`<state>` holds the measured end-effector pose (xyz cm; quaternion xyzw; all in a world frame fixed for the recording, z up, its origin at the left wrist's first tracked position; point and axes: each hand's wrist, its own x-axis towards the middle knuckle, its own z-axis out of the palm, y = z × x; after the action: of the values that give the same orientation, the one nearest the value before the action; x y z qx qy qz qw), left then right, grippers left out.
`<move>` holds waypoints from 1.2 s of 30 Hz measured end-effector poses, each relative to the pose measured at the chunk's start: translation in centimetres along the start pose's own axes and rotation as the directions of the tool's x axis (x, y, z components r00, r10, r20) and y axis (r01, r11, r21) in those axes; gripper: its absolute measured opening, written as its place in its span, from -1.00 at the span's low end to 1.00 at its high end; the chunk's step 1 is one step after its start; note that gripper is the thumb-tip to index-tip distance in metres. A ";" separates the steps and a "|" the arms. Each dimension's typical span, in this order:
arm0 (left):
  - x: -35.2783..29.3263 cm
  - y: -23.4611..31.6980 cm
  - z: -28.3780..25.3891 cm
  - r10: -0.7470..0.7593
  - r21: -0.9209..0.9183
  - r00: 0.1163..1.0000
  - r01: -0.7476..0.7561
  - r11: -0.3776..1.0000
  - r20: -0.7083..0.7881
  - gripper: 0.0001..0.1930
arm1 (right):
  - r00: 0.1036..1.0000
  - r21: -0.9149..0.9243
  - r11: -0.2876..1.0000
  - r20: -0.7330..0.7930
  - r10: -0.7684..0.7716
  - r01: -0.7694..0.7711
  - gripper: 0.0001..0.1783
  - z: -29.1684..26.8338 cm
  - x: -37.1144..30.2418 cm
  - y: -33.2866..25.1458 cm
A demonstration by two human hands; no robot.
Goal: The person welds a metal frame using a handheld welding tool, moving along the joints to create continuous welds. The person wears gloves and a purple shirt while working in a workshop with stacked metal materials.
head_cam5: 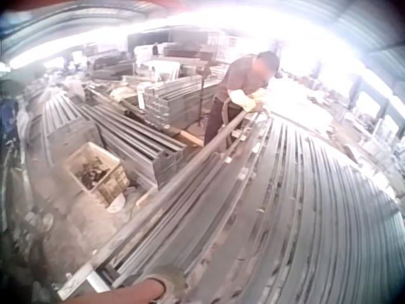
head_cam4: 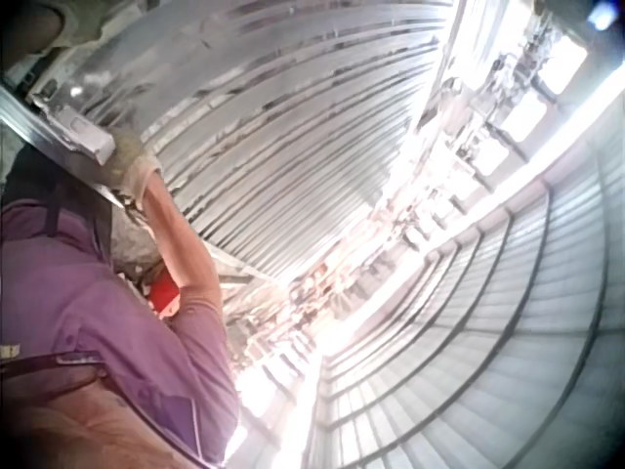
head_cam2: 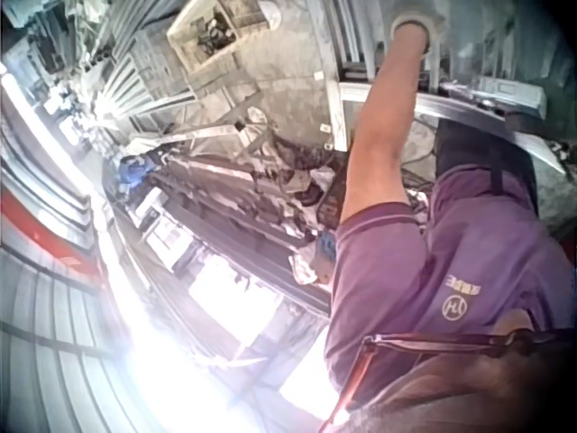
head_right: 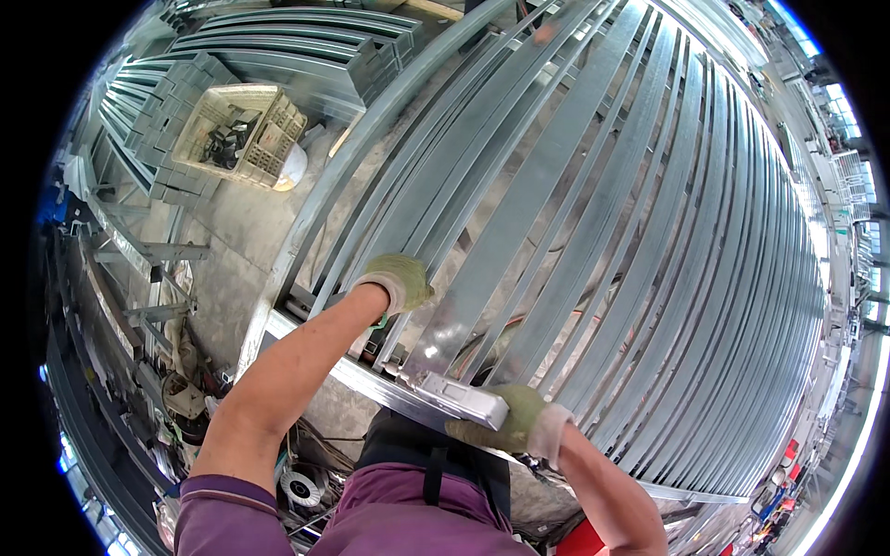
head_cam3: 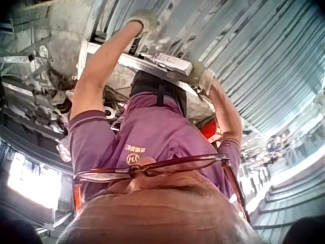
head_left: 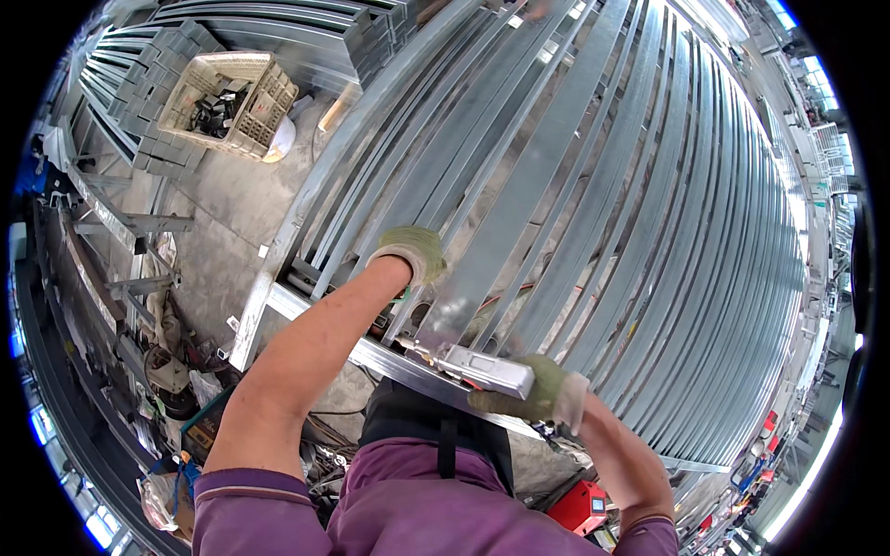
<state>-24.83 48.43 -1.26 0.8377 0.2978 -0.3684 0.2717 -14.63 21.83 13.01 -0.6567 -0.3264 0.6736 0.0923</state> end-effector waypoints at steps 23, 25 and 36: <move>0.7 -0.1 0.3 0.052 0.011 0.998 -0.052 0.999 -0.034 -0.55 | 0.992 0.020 0.998 0.112 -0.056 0.055 -0.34 1.3 6.4 3.2; 0.5 0.0 0.0 0.045 -0.006 0.999 -0.045 0.999 -0.019 -0.55 | 0.992 0.036 0.998 0.109 -0.060 0.056 -0.34 1.3 6.2 3.3; 0.9 0.1 0.1 0.040 0.005 0.999 -0.040 0.999 -0.009 -0.56 | 0.995 -0.043 0.999 0.095 -0.012 0.016 -0.25 1.2 6.0 3.2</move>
<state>-24.35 48.54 -2.01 0.8458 0.2815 -0.3600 0.2754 -15.55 22.24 6.18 -0.6235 -0.3497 0.6961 0.0668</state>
